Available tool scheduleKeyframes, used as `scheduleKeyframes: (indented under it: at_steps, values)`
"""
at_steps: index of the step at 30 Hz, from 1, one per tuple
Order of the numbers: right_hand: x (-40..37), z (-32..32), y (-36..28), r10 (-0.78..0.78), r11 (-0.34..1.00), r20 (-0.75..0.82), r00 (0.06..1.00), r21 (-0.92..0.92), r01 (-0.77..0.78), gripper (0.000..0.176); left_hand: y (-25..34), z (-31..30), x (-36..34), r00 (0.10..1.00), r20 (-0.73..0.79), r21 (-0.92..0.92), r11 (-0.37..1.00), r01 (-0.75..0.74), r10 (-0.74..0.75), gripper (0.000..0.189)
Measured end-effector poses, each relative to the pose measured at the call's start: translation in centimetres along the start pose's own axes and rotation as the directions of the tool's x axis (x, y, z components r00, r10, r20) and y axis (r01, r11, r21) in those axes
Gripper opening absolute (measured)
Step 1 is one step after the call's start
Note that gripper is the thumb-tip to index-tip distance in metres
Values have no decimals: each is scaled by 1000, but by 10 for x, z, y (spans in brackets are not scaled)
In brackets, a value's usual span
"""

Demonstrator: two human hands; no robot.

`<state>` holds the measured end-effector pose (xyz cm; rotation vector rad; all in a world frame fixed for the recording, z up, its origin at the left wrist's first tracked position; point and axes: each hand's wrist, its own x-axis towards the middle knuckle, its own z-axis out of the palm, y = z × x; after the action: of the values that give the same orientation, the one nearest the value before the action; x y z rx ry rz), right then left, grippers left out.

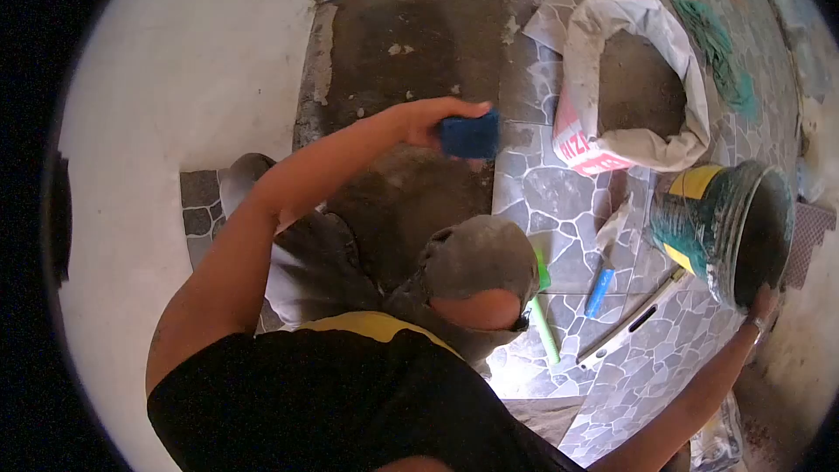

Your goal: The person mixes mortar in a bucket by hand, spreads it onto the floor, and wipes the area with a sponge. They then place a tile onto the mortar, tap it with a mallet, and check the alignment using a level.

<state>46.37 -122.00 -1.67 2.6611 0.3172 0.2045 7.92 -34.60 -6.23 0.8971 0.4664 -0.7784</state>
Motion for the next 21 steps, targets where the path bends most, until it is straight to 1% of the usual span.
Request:
scheduleKeyframes:
  at_steps: [1,2,4,5,7,8,9,10,11,12,13,15,17,19,20,21]
  values:
    - [-4,-4,1,-96,981,5,995,-169,96,32,-5,-23,-12,989,-145,123,991,56,-38,56]
    - [-1,4,3,-14,996,-10,1000,-83,14,32,-7,-40,-16,954,-293,234,963,136,-64,54]
    - [5,27,12,162,982,-14,987,98,-160,34,-8,-84,-4,927,-373,373,910,181,-32,52]
    - [1,18,3,205,967,-20,979,161,-199,35,-6,-103,3,913,-407,440,874,205,-9,51]
    - [-7,-7,-19,301,915,-29,953,290,-280,37,13,-118,16,797,-596,402,897,186,102,45]
    - [-7,-11,-20,290,914,-6,957,298,-275,37,24,-127,26,722,-675,388,906,168,154,42]
    - [-8,-15,-22,277,913,19,961,307,-269,38,33,-162,44,665,-710,327,945,18,233,41]
    - [-10,-18,-23,264,912,44,964,315,-264,38,43,-197,58,596,-747,269,954,-136,295,40]
    - [-13,-17,-22,257,915,57,965,308,-262,37,49,-221,65,521,-783,212,933,-290,339,39]
    - [-14,-13,-20,238,932,45,970,270,-242,35,58,-217,57,338,-891,104,862,-497,303,37]
    - [-17,-6,-16,212,954,27,977,213,-213,34,65,-205,40,162,-966,35,725,-688,201,35]
    - [-11,1,-12,138,988,5,990,69,-139,31,63,-187,1,20,-999,9,700,-714,33,33]
    - [-6,4,-8,33,994,11,999,-100,-32,29,22,-253,-3,-139,-978,200,865,-460,153,34]
    - [-5,12,-3,-97,965,4,995,-245,95,28,-8,-235,-44,166,-928,286,922,-260,334,36]
    - [-4,19,4,-156,953,-34,987,-268,141,28,-17,-223,-61,371,-861,329,937,-113,347,34]
    - [-6,20,6,-213,938,-71,974,-295,183,28,-29,-216,-75,562,-769,385,923,27,305,34]
